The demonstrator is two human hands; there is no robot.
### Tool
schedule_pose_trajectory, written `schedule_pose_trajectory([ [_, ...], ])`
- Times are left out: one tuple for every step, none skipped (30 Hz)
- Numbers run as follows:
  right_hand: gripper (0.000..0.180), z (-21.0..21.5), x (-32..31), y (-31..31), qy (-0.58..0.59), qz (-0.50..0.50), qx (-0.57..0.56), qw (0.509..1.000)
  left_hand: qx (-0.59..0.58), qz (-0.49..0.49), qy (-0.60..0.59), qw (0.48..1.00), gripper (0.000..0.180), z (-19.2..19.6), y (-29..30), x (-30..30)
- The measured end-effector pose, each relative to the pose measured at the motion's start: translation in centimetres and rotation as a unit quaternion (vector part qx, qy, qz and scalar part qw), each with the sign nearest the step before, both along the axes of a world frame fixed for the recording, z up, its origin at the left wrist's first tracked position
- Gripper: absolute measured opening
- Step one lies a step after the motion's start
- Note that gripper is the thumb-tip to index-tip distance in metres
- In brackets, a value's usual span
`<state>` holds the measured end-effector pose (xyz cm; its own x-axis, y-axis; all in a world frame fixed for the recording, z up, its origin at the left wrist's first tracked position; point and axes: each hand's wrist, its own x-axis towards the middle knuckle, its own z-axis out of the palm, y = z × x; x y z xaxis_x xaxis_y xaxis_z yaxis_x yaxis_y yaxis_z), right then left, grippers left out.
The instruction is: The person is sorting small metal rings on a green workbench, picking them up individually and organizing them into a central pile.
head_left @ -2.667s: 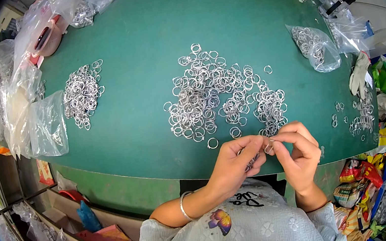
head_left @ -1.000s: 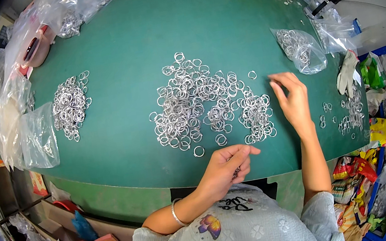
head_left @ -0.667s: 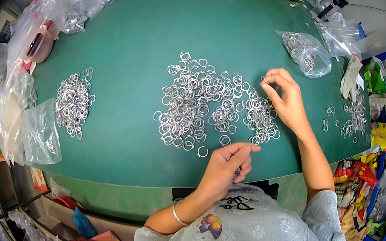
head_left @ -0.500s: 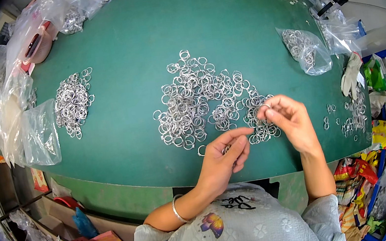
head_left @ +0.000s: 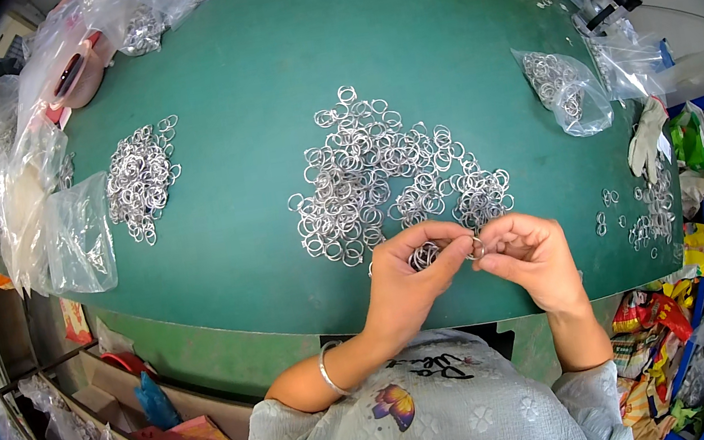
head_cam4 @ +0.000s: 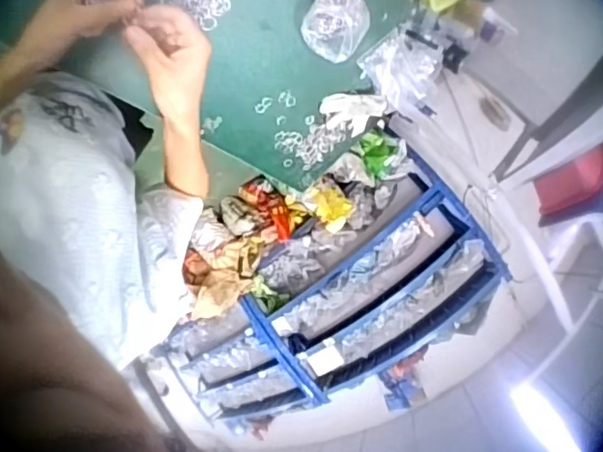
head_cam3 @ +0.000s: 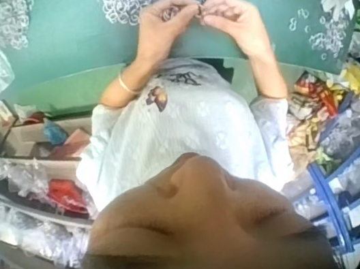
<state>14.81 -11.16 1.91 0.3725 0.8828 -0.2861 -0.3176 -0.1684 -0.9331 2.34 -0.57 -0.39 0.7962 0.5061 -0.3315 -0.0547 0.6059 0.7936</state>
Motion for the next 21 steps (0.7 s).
schedule_pose_trajectory([
  [0.011,0.0,-0.3,-0.1,-0.029,-0.006,0.002,1.000,-0.058,0.008,0.004,0.998,0.007,0.1,-0.2,0.0],
  [0.011,0.0,-0.5,-0.2,-0.058,-0.013,0.005,0.998,-0.069,0.014,-0.008,0.997,0.005,0.2,-0.3,-0.1],
  [0.011,0.0,-0.7,-0.3,-0.066,-0.026,0.011,0.997,-0.082,0.020,-0.020,0.996,0.004,0.2,-0.4,-0.1],
  [0.010,0.0,-0.8,-0.3,-0.074,-0.039,0.017,0.996,-0.094,0.025,-0.032,0.995,0.003,0.2,-0.5,-0.2],
  [0.010,0.0,-0.8,-0.3,-0.081,-0.051,0.023,0.995,-0.078,0.017,-0.028,0.996,0.004,0.3,-0.6,-0.3],
  [0.010,0.0,-0.9,-0.4,-0.078,-0.052,0.034,0.995,-0.062,0.007,-0.025,0.998,0.005,0.5,-0.6,-0.4],
  [0.010,-0.1,-0.8,-0.4,-0.075,-0.052,0.045,0.995,-0.046,-0.002,-0.022,0.999,0.006,0.5,-0.6,-0.5],
  [0.010,-0.1,-0.8,-0.4,-0.072,-0.051,0.056,0.994,-0.046,-0.004,-0.022,0.999,0.006,0.5,-0.6,-0.6],
  [0.010,-0.1,-0.9,-0.5,-0.072,-0.051,0.057,0.994,-0.045,-0.006,-0.023,0.999,0.007,0.5,-0.6,-0.6],
  [0.010,0.0,-0.9,-0.5,-0.072,-0.050,0.058,0.994,-0.044,-0.008,-0.023,0.999,0.007,0.6,-0.6,-0.7],
  [0.010,0.0,-0.9,-0.5,-0.072,-0.050,0.059,0.994,-0.045,-0.009,-0.023,0.999,0.007,0.6,-0.6,-0.7],
  [0.010,0.1,-1.0,-0.5,-0.070,-0.050,0.060,0.994,-0.045,-0.010,-0.024,0.999,0.007,0.6,-0.6,-0.8],
  [0.010,0.1,-1.0,-0.5,-0.069,-0.049,0.062,0.994,-0.045,-0.011,-0.024,0.999,0.007,0.7,-0.6,-0.8],
  [0.010,0.1,-1.0,-0.5,-0.067,-0.049,0.063,0.995,-0.045,-0.012,-0.025,0.999,0.007,0.8,-0.6,-0.8],
  [0.009,0.2,-1.1,-0.5,-0.063,-0.048,0.064,0.995,-0.044,-0.012,-0.027,0.999,0.007,0.9,-0.6,-0.9],
  [0.009,0.2,-1.1,-0.5,-0.059,-0.047,0.064,0.995,-0.044,-0.013,-0.028,0.999,0.007,0.9,-0.6,-0.9],
  [0.009,0.3,-1.1,-0.5,-0.054,-0.046,0.064,0.995,-0.047,-0.014,-0.027,0.998,0.008,0.9,-0.6,-0.9],
  [0.009,0.3,-1.1,-0.5,-0.048,-0.046,0.062,0.996,-0.049,-0.015,-0.026,0.998,0.008,0.9,-0.6,-0.9],
  [0.008,0.3,-1.1,-0.6,-0.041,-0.046,0.059,0.996,-0.052,-0.016,-0.025,0.998,0.008,0.9,-0.7,-1.0],
  [0.008,0.3,-1.1,-0.6,-0.034,-0.046,0.057,0.997,-0.064,-0.022,-0.029,0.997,0.009,0.8,-0.7,-1.0],
  [0.008,0.3,-1.0,-0.6,-0.027,-0.046,0.055,0.997,-0.078,-0.028,-0.032,0.996,0.009,0.8,-0.6,-1.1],
])
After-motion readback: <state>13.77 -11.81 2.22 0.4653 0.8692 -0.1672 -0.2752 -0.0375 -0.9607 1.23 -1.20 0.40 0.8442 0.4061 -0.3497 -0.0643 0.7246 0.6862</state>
